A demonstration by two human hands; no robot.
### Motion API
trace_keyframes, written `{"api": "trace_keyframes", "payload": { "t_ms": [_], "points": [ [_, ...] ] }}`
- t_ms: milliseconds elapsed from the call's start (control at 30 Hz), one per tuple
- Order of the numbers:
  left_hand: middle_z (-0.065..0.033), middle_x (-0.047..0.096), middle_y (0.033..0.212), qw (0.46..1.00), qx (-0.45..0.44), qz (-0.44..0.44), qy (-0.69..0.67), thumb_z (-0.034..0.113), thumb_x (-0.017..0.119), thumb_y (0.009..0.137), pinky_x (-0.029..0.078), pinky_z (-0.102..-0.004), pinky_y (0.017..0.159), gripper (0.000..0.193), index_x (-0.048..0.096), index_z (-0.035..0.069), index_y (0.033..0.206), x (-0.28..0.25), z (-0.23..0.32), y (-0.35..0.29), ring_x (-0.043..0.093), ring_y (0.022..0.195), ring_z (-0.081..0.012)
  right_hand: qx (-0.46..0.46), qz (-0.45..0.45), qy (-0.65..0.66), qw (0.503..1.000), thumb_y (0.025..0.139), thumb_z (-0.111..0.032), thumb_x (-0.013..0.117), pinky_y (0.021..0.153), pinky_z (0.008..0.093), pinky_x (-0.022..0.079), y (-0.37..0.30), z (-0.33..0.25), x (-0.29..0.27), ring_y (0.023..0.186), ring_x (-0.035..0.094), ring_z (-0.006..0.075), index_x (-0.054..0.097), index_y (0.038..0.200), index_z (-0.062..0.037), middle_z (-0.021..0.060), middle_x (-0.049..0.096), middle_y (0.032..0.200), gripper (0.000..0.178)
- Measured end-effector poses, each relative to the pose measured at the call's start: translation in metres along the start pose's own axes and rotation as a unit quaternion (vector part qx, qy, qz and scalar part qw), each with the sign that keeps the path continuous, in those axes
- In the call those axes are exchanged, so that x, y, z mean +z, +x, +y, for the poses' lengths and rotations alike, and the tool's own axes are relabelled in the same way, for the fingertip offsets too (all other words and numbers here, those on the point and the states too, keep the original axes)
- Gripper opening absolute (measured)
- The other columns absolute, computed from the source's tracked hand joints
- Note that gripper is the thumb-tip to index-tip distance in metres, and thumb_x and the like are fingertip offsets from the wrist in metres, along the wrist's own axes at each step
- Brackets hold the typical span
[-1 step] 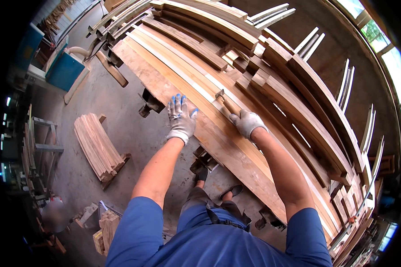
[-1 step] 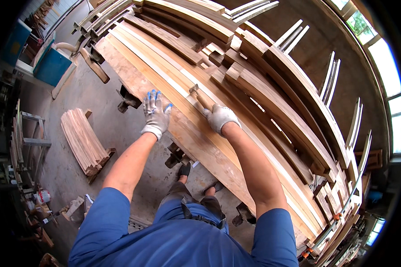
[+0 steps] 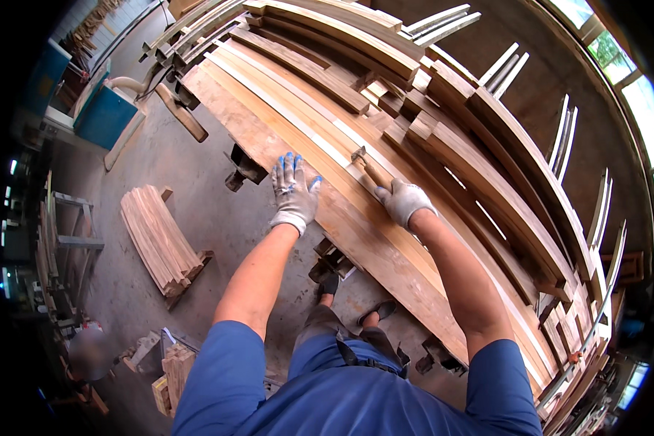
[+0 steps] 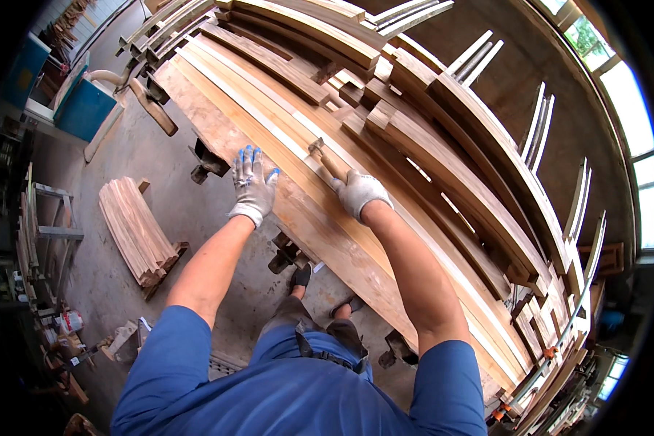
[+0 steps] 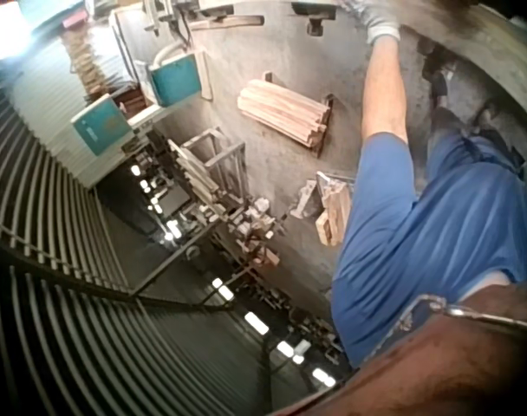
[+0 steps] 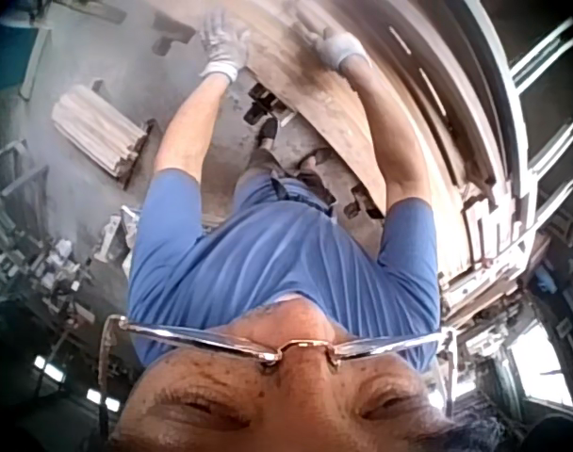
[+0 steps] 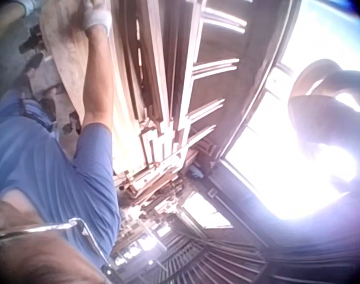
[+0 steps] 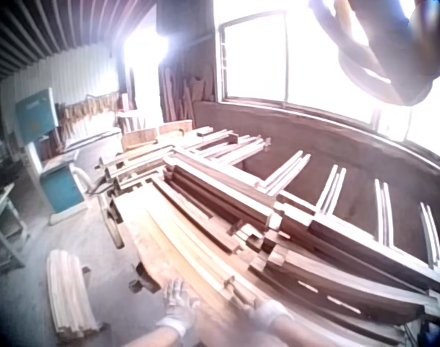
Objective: The person moves wooden planks from a workbench to a pallet on the floor, then uses a hammer to tap and align planks on a large curved wooden structure clamped to a workbench.
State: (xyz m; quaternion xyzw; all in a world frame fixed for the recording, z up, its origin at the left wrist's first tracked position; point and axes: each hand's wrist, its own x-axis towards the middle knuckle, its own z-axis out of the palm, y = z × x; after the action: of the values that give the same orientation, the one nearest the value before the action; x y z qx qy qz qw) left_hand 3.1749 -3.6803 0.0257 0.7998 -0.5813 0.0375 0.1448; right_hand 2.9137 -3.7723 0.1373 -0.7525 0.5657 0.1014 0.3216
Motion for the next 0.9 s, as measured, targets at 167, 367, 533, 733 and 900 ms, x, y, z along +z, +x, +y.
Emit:
{"api": "trace_keyframes", "payload": {
  "t_ms": [167, 367, 533, 733, 900],
  "points": [
    [-0.0225, 0.03, 0.167, 1.0, 0.005, 0.004, 0.023, 0.044, 0.061, 0.102, 0.01, -0.0512, 0.131, 0.077, 0.035, 0.0, 0.159, 0.004, -0.002, -0.001, 0.02, 0.159, -0.0386, 0.008, 0.005, -0.028, 1.0, 0.103, -0.055, 0.055, 0.095, 0.0517, 0.053, -0.035, 0.036, 0.005, 0.11, 0.069, 0.0457, 0.064, 0.119, -0.0013, 0.0278, 0.072, 0.115, 0.057],
    [-0.0224, 0.029, 0.168, 0.999, 0.019, 0.026, 0.033, 0.046, 0.062, 0.1, 0.012, -0.0535, 0.13, 0.079, 0.036, 0.0, 0.159, 0.017, -0.009, -0.003, 0.021, 0.158, -0.0393, 0.038, -0.004, -0.028, 0.999, 0.104, -0.053, 0.054, 0.093, 0.0528, 0.053, -0.098, 0.089, 0.002, 0.106, 0.068, 0.0464, 0.061, 0.114, -0.0028, 0.0274, 0.072, 0.11, 0.052],
    [-0.0215, 0.028, 0.169, 0.999, 0.008, 0.003, 0.049, 0.046, 0.059, 0.102, 0.015, -0.053, 0.129, 0.078, 0.033, 0.003, 0.161, 0.017, -0.006, -0.002, 0.02, 0.158, -0.0388, 0.068, 0.007, -0.024, 0.997, 0.103, -0.053, 0.056, 0.09, 0.0531, 0.053, -0.144, 0.134, 0.009, 0.102, 0.069, 0.0455, 0.06, 0.112, -0.0049, 0.0257, 0.073, 0.105, 0.049],
    [-0.0203, 0.026, 0.17, 0.997, 0.015, -0.009, 0.07, 0.046, 0.053, 0.106, 0.016, -0.0522, 0.129, 0.073, 0.034, 0.002, 0.16, 0.022, -0.008, 0.0, 0.019, 0.159, -0.0393, 0.105, 0.007, -0.031, 0.994, 0.103, -0.052, 0.057, 0.088, 0.0529, 0.054, -0.197, 0.189, 0.019, 0.099, 0.07, 0.0445, 0.06, 0.114, -0.0069, 0.0237, 0.074, 0.101, 0.047],
    [-0.0208, 0.029, 0.169, 0.995, 0.015, -0.005, 0.098, 0.046, 0.053, 0.106, 0.018, -0.0514, 0.129, 0.072, 0.035, 0.002, 0.16, 0.029, -0.018, -0.001, 0.021, 0.158, -0.04, 0.134, -0.005, -0.022, 0.991, 0.102, -0.052, 0.057, 0.085, 0.0528, 0.055, -0.237, 0.236, 0.027, 0.097, 0.07, 0.0443, 0.059, 0.113, -0.0071, 0.0234, 0.074, 0.099, 0.046]
  ]
}}
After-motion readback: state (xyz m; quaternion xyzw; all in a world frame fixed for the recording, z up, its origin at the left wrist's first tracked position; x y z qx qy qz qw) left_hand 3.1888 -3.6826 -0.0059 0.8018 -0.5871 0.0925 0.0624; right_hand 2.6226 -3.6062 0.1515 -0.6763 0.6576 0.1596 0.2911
